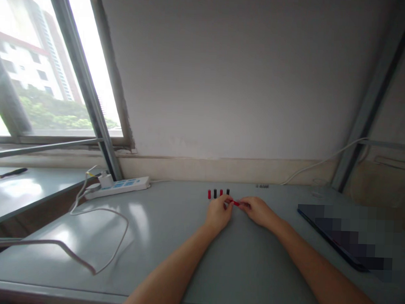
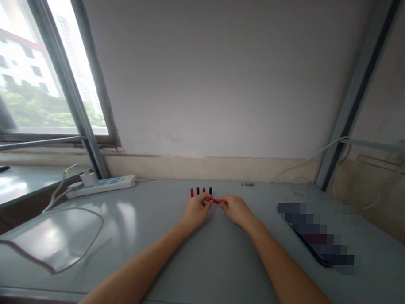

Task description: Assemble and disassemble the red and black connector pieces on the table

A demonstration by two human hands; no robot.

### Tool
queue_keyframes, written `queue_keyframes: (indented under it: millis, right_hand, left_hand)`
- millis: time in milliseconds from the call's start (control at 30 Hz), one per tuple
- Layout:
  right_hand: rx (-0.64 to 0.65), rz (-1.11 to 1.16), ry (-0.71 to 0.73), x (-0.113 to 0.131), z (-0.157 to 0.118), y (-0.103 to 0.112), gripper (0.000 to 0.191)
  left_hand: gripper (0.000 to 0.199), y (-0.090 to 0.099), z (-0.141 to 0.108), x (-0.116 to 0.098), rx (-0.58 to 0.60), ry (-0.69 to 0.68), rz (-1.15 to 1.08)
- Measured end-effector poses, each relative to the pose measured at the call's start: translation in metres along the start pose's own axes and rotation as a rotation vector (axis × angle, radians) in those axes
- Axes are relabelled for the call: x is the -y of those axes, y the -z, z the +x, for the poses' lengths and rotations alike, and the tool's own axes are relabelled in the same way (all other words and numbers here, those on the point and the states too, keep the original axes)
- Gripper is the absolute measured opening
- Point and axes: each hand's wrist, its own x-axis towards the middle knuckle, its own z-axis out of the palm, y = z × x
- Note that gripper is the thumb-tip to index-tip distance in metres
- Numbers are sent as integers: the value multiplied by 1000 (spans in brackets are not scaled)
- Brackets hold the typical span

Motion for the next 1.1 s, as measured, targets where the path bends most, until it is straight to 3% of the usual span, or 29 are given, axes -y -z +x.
queue_keyframes:
  millis: [367, 633, 1100]
  right_hand:
    - [-35, -49, -161, -11, 2, -3, 23]
    - [-78, -28, -155, -11, 3, -4, 23]
    - [-68, -131, -54, 9, 0, -2, 22]
  left_hand:
    - [17, 1, 1, -3, -107, -25, -59]
    - [18, 1, 0, -6, -86, -37, -46]
    - [15, -5, -1, 1, -29, -22, -38]
